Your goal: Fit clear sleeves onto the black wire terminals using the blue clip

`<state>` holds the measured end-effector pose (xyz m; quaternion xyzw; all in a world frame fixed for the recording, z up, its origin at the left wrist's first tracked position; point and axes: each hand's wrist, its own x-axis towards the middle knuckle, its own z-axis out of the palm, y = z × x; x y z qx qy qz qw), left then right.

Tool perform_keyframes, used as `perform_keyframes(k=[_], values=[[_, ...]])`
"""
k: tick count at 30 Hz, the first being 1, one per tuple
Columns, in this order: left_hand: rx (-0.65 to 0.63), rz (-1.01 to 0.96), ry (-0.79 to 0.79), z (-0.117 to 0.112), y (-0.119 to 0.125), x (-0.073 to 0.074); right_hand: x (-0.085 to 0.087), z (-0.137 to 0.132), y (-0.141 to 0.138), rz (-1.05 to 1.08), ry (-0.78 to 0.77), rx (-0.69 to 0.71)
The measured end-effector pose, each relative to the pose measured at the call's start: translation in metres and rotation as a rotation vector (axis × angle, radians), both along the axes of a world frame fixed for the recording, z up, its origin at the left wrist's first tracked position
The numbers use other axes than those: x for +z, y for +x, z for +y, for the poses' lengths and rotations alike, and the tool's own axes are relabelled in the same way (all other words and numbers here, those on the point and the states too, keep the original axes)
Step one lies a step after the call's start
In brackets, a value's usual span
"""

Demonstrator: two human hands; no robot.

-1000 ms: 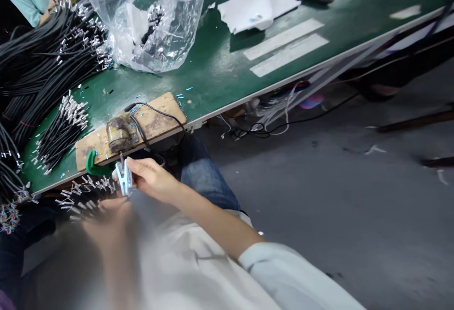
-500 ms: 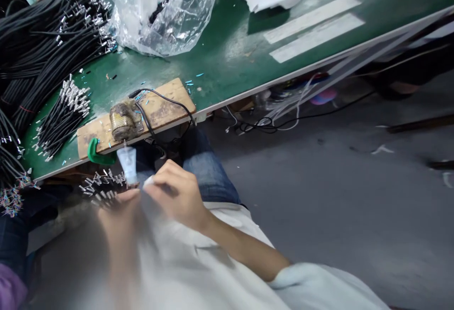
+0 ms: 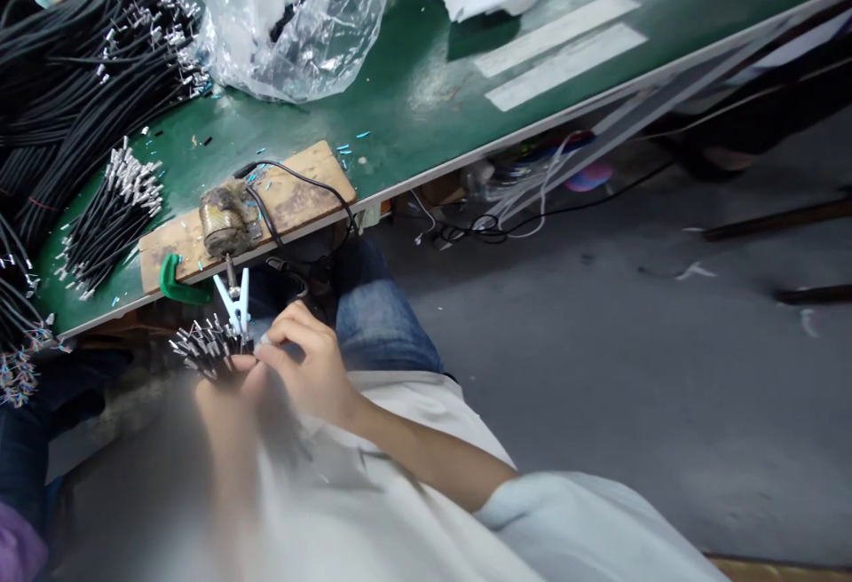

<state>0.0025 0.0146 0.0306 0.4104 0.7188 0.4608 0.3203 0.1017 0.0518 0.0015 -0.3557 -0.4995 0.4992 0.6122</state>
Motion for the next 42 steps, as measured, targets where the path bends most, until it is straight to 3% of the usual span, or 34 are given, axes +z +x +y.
perform_keyframes(k=[5,9,11,14,17,21,23,27,29,31,33,35,37,40,42], values=[[0.016,-0.208,0.017,0.0,0.005,0.007,-0.01,-0.001,-0.009,0.496,-0.385,0.325],[-0.058,-0.214,-0.015,0.003,0.002,0.008,-0.012,0.003,-0.004,0.582,-0.521,0.526],[-0.107,-0.169,-0.04,0.004,-0.003,0.008,-0.009,0.006,0.002,0.482,-0.449,0.467],[-0.279,-0.112,-0.102,0.005,-0.012,0.007,-0.002,0.01,0.013,0.202,-0.179,0.314],[-0.352,-0.118,-0.134,0.008,-0.018,0.004,0.001,0.013,0.019,0.014,-0.004,0.273],[-0.267,-0.276,-0.239,0.012,-0.013,0.0,-0.002,0.01,0.013,0.118,-0.131,0.327],[-0.237,-0.32,-0.257,0.012,-0.004,0.001,-0.003,0.006,0.008,0.118,-0.13,0.263],[-0.041,-0.303,-0.038,0.007,0.01,0.006,0.001,0.0,0.003,-0.148,0.229,-0.202],[-0.058,-0.301,-0.021,0.005,0.008,0.005,0.001,0.0,0.004,-0.216,0.369,-0.285],[-0.15,-0.254,-0.027,0.006,0.001,0.003,-0.001,0.003,0.006,-0.116,0.292,-0.113],[-0.256,-0.188,-0.022,0.007,-0.006,0.001,-0.005,0.008,0.008,0.112,0.039,0.205],[-0.221,-0.155,0.062,0.008,-0.009,0.001,-0.008,0.015,0.012,0.318,-0.238,0.514],[-0.173,-0.153,0.117,0.009,-0.008,0.002,-0.008,0.023,0.017,0.367,-0.403,0.724],[-0.125,-0.126,0.124,0.008,-0.003,0.005,-0.001,0.038,0.028,0.236,-0.429,0.851],[-0.076,-0.103,0.146,0.007,-0.004,0.006,0.006,0.048,0.03,0.201,-0.425,0.769]])
